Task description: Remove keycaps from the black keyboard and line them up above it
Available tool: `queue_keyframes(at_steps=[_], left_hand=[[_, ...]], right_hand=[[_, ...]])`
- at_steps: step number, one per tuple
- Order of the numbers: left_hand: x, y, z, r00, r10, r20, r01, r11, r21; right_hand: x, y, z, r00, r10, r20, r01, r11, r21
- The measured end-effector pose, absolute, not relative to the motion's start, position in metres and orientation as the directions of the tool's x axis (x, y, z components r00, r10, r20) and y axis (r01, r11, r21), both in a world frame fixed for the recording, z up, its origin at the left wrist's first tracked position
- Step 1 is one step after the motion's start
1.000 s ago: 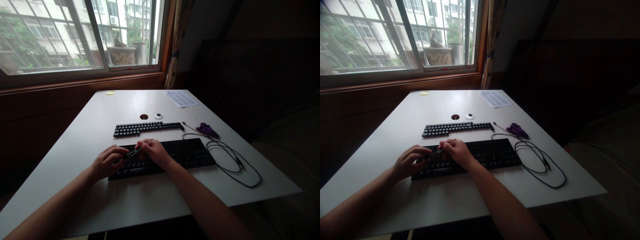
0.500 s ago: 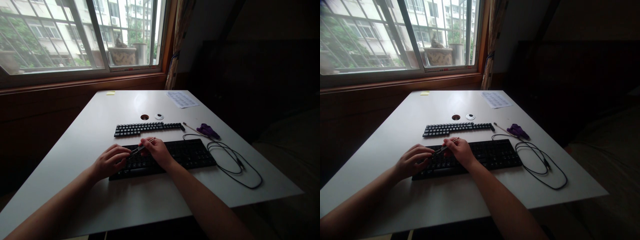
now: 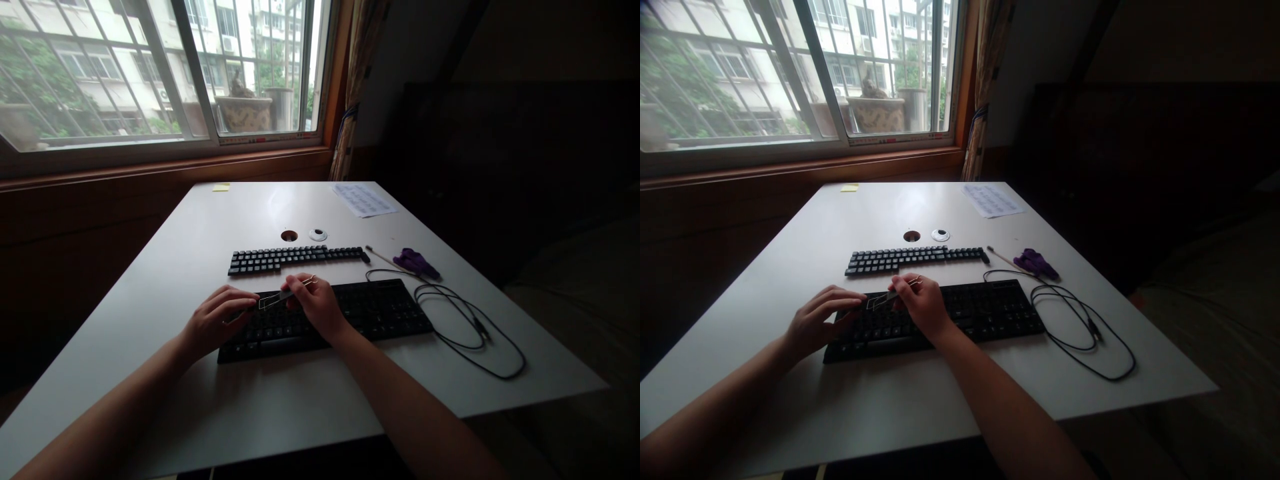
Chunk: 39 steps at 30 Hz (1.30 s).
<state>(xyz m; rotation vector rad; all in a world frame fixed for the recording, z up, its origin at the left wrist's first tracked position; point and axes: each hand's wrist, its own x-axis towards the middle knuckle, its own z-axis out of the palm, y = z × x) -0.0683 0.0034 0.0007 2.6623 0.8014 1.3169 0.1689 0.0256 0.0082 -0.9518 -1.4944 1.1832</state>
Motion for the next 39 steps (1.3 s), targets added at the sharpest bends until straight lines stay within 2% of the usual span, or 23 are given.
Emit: queue_keyframes(at_steps=[4, 10, 16, 21, 28, 39], left_hand=[[-0.073, 0.005, -0.002, 0.464, 0.507, 0.726, 0.458, -0.839, 0.293], [-0.073, 0.003, 0.002, 0.461, 0.509, 0.727, 0.478, -0.833, 0.279], [-0.074, 0.001, 0.004, 0.436, 0.542, 0.718, 0.516, -0.805, 0.294], [-0.075, 0.002, 0.002, 0.408, 0.585, 0.701, 0.522, -0.779, 0.347], [-0.071, 0.001, 0.0, 0.439, 0.601, 0.668, 0.474, -0.786, 0.397], [-0.069, 0.001, -0.003, 0.425, 0.57, 0.703, 0.498, -0.796, 0.344]], right_hand=[[0.171, 0.023, 0.012, -0.188, 0.917, 0.353, 0.098, 0.375, -0.922], [0.172, 0.02, 0.016, -0.173, 0.796, 0.581, 0.229, 0.606, -0.762], [0.177, 0.021, 0.016, -0.186, 0.69, 0.7, 0.308, 0.717, -0.625], [0.179, 0.019, 0.018, -0.211, 0.665, 0.717, 0.339, 0.737, -0.585], [0.171, 0.017, 0.013, -0.386, 0.625, 0.678, 0.282, 0.78, -0.558], [0.163, 0.015, 0.006, -0.513, 0.568, 0.643, 0.301, 0.821, -0.485]])
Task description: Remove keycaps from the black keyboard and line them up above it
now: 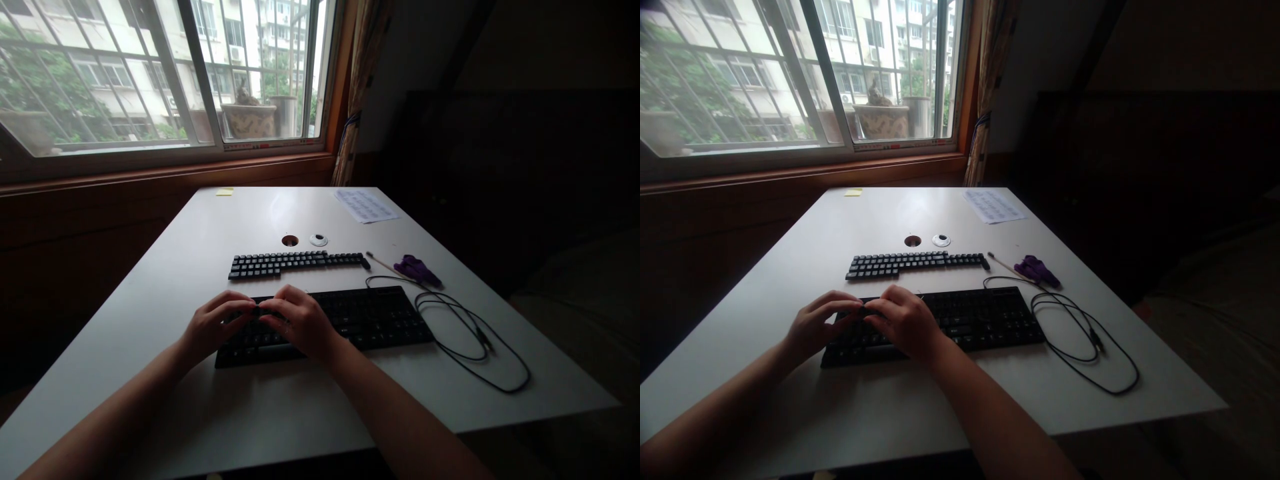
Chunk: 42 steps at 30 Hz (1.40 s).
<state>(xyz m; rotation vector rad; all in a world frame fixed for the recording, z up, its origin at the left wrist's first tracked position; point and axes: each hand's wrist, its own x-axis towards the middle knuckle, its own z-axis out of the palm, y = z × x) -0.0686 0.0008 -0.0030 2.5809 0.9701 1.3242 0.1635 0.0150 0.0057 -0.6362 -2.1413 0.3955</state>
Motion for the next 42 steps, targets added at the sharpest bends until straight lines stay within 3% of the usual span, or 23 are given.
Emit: queue_keyframes(at_steps=[19, 26, 31, 42], left_hand=[[-0.075, 0.008, -0.013, 0.48, 0.626, 0.614, 0.473, -0.775, 0.419], [-0.096, 0.02, -0.008, 0.401, 0.629, 0.666, 0.551, -0.747, 0.373], [-0.11, 0.027, -0.007, 0.37, 0.649, 0.665, 0.582, -0.72, 0.378], [-0.116, 0.029, -0.011, 0.402, 0.684, 0.609, 0.569, -0.707, 0.42]], right_hand=[[0.185, 0.036, 0.008, -0.532, 0.615, 0.582, 0.386, 0.788, -0.48], [0.203, 0.081, 0.021, -0.521, 0.779, 0.349, 0.685, 0.625, -0.373], [0.197, 0.098, 0.014, -0.538, 0.826, 0.168, 0.764, 0.562, -0.318], [0.196, 0.103, -0.007, -0.505, 0.85, 0.149, 0.782, 0.524, -0.339]])
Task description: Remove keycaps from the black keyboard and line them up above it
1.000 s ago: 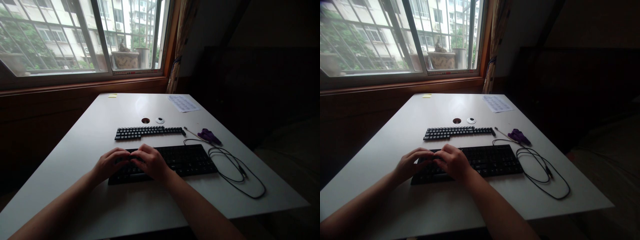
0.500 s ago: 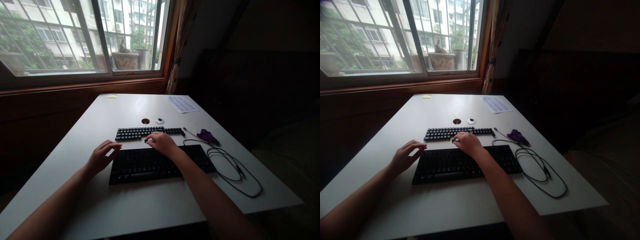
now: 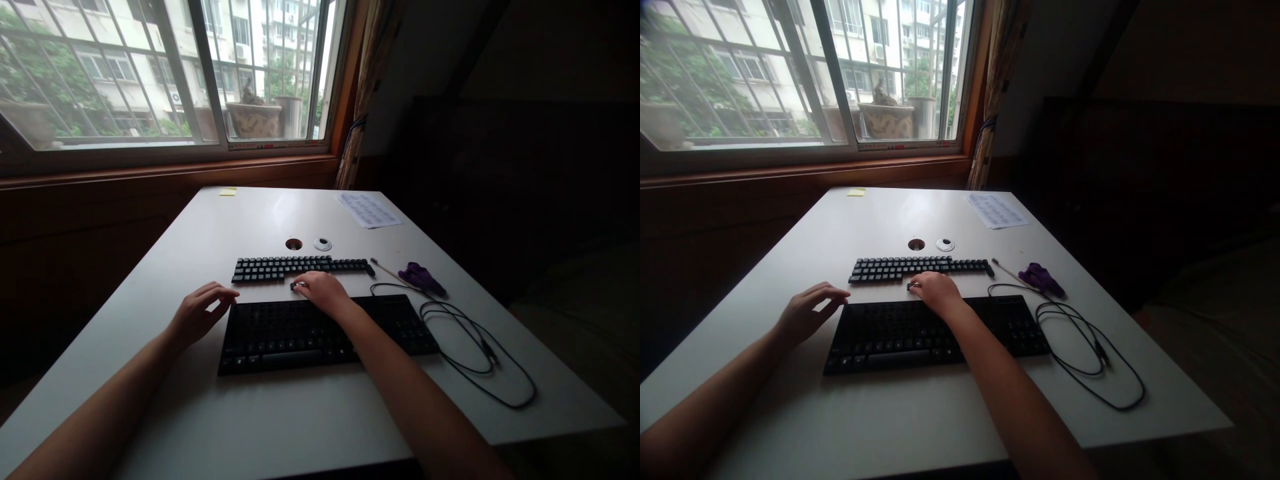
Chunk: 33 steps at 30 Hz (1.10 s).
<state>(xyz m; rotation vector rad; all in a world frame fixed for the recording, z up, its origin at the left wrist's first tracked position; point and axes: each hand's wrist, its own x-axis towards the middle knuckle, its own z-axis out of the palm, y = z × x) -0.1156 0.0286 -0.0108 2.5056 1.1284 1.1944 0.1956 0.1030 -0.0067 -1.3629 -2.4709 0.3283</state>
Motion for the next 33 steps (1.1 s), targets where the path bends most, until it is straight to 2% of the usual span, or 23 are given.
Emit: queue_keyframes(at_steps=[7, 10, 20, 33], left_hand=[[-0.115, 0.029, -0.011, 0.399, 0.693, 0.6, 0.562, -0.702, 0.437], [-0.116, 0.03, -0.012, 0.411, 0.688, 0.598, 0.56, -0.708, 0.43], [-0.123, 0.034, -0.018, 0.383, 0.751, 0.539, 0.589, -0.647, 0.484], [-0.12, 0.036, -0.021, 0.468, 0.726, 0.503, 0.55, -0.685, 0.477]], right_hand=[[0.2, 0.095, -0.005, -0.471, 0.852, 0.227, 0.771, 0.523, -0.363], [0.203, 0.089, -0.005, -0.486, 0.84, 0.242, 0.77, 0.542, -0.337], [0.201, 0.087, -0.008, -0.523, 0.838, 0.153, 0.806, 0.545, -0.232], [0.191, 0.09, -0.009, -0.469, 0.877, 0.101, 0.846, 0.48, -0.233]])
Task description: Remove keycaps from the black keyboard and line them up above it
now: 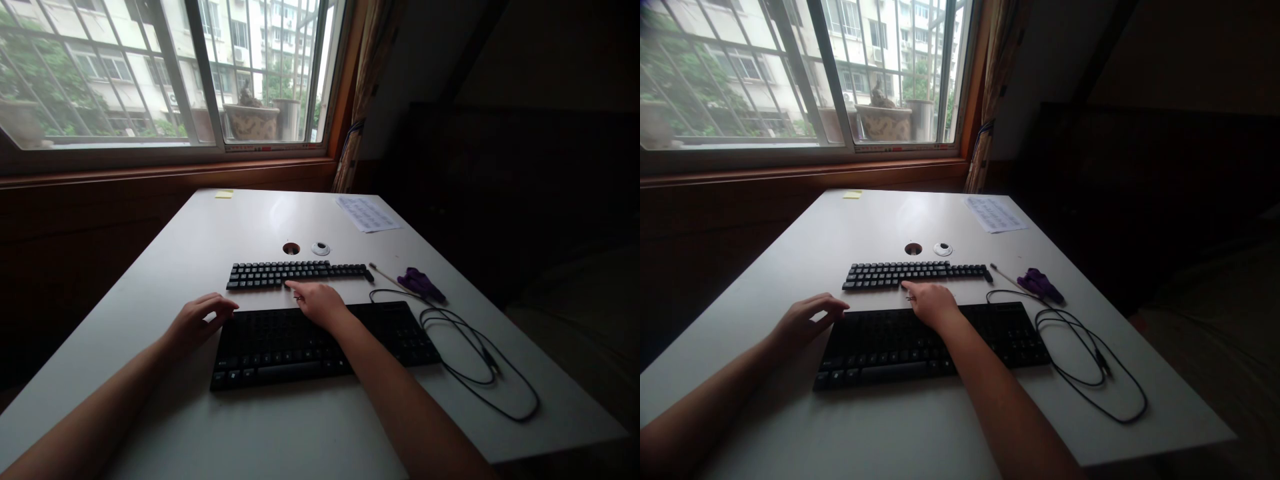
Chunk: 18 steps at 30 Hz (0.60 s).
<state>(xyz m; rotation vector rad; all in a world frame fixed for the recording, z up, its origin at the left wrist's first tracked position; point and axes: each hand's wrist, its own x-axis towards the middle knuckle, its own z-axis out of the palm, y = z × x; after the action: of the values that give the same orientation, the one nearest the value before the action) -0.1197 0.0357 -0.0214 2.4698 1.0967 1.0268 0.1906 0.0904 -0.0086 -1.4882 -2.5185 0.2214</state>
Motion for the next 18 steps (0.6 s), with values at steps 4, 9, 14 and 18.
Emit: queue_keyframes(at_steps=[4, 9, 14, 18], left_hand=[[-0.1192, 0.0342, -0.0209, 0.474, 0.736, 0.483, 0.552, -0.676, 0.488], [-0.1162, 0.0306, -0.0164, 0.477, 0.731, 0.488, 0.563, -0.68, 0.469], [-0.1143, 0.0292, -0.0147, 0.483, 0.729, 0.485, 0.565, -0.683, 0.464], [-0.1142, 0.0283, -0.0146, 0.481, 0.756, 0.444, 0.583, -0.654, 0.483]], right_hand=[[0.1897, 0.091, -0.0091, -0.475, 0.875, 0.097, 0.846, 0.484, -0.222], [0.188, 0.0912, -0.0084, -0.464, 0.881, 0.087, 0.859, 0.472, -0.199], [0.1858, 0.09, -0.0047, -0.464, 0.884, 0.057, 0.866, 0.466, -0.182], [0.1842, 0.0881, -0.0008, -0.445, 0.895, 0.006, 0.882, 0.44, -0.167]])
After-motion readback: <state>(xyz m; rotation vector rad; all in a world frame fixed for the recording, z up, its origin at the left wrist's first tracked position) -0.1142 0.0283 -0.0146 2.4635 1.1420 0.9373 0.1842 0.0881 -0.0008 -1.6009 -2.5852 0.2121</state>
